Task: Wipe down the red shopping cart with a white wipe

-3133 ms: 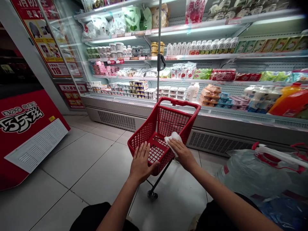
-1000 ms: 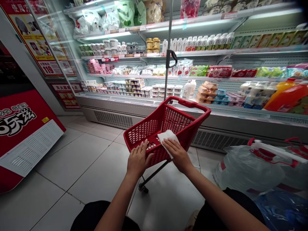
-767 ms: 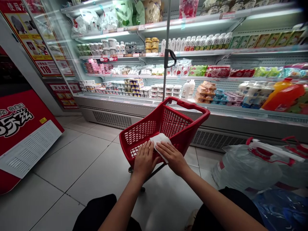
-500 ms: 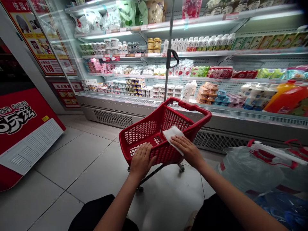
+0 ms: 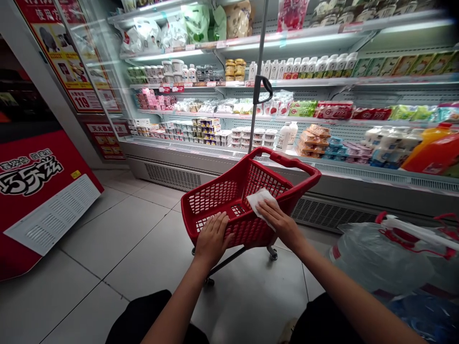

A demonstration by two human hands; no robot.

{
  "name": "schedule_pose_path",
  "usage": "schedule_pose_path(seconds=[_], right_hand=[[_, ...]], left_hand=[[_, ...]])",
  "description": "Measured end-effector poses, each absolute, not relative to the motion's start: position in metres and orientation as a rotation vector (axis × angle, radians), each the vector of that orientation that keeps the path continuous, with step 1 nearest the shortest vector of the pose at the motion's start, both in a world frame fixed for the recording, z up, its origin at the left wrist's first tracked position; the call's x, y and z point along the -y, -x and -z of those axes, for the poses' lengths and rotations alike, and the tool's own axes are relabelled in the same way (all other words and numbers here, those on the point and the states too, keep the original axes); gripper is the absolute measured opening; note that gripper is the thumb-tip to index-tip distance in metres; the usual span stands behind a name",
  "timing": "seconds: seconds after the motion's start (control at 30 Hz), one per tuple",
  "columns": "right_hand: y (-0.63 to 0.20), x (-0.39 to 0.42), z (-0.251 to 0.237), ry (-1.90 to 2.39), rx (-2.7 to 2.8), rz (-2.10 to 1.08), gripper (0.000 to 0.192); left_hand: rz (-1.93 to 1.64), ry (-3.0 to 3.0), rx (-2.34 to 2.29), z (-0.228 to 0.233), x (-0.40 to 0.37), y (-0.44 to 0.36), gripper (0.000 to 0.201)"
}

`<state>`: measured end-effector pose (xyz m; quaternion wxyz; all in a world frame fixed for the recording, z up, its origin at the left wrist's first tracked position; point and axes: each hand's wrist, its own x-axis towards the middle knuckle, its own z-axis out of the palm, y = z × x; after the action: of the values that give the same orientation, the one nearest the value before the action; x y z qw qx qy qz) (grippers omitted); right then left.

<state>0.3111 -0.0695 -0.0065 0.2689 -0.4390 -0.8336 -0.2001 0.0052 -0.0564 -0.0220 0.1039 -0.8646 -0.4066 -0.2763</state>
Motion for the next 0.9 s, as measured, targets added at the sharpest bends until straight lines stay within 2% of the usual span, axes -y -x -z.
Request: schedule_pose_path(seconds=[0.23, 0.5, 0.77, 0.9], right_hand=[[-0.358, 0.069, -0.002, 1.292, 2.149, 0.655, 0.071], [-0.331, 0.070, 0.005, 1.206, 2.284, 0.598, 0.069], [-0.403, 0.056, -0.025, 1.357, 2.099, 0.654, 0.079], [-0.379, 0.055, -0.015, 1.329, 2.121, 0.589, 0.078]], left_hand=[[0.810, 2.562, 1.215, 0.019, 0.058, -0.007, 0.048], [0.841, 2.568, 1.205, 0.017, 0.057, -0.014, 0.046], [0.875, 2.514, 1.144, 0.012, 0.051, -0.009, 0.043], [0.846, 2.466, 1.120, 0.004, 0.054, -0.024, 0.050]])
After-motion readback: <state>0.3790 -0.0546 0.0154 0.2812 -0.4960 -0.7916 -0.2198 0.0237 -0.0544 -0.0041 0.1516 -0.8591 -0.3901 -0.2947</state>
